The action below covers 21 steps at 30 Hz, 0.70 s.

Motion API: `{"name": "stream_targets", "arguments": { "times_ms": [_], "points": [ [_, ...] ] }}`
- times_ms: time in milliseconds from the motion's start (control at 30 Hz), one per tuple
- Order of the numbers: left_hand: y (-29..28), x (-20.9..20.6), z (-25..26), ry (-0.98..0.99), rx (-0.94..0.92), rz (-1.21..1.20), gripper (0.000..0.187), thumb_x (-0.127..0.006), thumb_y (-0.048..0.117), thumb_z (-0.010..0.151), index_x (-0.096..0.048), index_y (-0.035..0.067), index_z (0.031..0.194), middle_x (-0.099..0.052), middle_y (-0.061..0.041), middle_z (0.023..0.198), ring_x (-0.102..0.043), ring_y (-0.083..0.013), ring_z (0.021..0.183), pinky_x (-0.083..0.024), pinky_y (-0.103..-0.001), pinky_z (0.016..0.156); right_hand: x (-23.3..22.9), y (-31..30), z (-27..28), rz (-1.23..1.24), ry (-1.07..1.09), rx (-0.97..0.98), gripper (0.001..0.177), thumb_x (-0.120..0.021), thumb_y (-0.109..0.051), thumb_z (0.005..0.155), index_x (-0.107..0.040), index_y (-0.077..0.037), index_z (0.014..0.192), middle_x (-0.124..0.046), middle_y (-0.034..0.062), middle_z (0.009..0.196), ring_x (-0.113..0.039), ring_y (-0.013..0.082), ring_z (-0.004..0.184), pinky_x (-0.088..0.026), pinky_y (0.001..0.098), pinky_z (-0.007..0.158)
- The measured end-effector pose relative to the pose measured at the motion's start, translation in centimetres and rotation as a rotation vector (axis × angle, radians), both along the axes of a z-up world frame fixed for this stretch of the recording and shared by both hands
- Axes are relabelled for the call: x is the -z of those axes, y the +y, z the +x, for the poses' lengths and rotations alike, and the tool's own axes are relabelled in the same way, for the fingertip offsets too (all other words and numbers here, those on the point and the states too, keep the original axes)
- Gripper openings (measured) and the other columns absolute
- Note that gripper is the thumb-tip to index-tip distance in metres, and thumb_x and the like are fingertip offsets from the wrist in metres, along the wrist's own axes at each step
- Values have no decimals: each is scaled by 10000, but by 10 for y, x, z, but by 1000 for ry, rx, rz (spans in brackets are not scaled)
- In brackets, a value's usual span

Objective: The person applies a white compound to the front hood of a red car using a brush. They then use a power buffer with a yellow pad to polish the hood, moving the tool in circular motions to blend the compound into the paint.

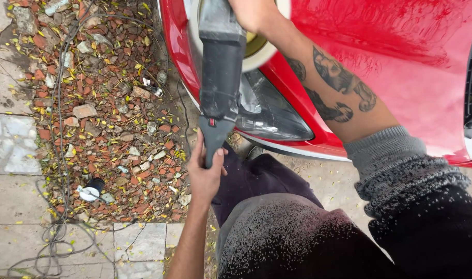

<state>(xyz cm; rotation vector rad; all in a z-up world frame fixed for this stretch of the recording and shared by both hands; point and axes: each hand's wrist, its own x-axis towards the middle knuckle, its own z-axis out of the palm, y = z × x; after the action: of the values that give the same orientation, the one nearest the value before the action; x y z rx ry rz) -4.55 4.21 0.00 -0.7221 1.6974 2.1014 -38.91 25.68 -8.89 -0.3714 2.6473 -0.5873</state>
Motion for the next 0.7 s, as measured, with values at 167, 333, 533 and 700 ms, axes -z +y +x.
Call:
{"name": "stream_targets", "arguments": {
  "times_ms": [167, 333, 533, 700],
  "points": [
    [36, -15, 59, -73, 88, -30, 792, -668, 62, 911, -287, 66, 1606, -732, -86, 960, -626, -65, 643, -539, -232, 495, -116, 26, 92, -608, 98, 44, 303, -467, -144, 1035, -710, 12, 1124, -729, 129, 967, -699, 180, 894, -543, 337, 850],
    [76, 1, 149, 218, 178, -76, 770, -702, 39, 932, -321, 11, 1601, -754, -122, 1074, -719, -135, 924, -605, -283, 811, -146, 99, 190, -683, 90, 78, 287, -448, -98, 1032, -698, 9, 1126, -714, 112, 1012, -659, 185, 936, -521, 323, 896],
    [120, -7, 225, 313, 336, -115, 717, -792, 73, 882, -457, 25, 1514, -754, -172, 1217, -732, -169, 1012, -593, -298, 881, -165, 195, 324, -702, 186, 190, 321, -397, -81, 985, -653, 35, 1140, -690, 174, 1171, -616, 277, 1142, -460, 398, 1074],
    [158, -29, 224, 418, 500, -219, 685, -820, 129, 851, -542, 84, 1476, -718, -208, 1287, -748, -207, 1107, -582, -311, 936, -172, 268, 383, -813, 255, 406, 353, -395, -127, 979, -633, 76, 1143, -680, 219, 1213, -642, 287, 1197, -484, 387, 1115]
  ]
}}
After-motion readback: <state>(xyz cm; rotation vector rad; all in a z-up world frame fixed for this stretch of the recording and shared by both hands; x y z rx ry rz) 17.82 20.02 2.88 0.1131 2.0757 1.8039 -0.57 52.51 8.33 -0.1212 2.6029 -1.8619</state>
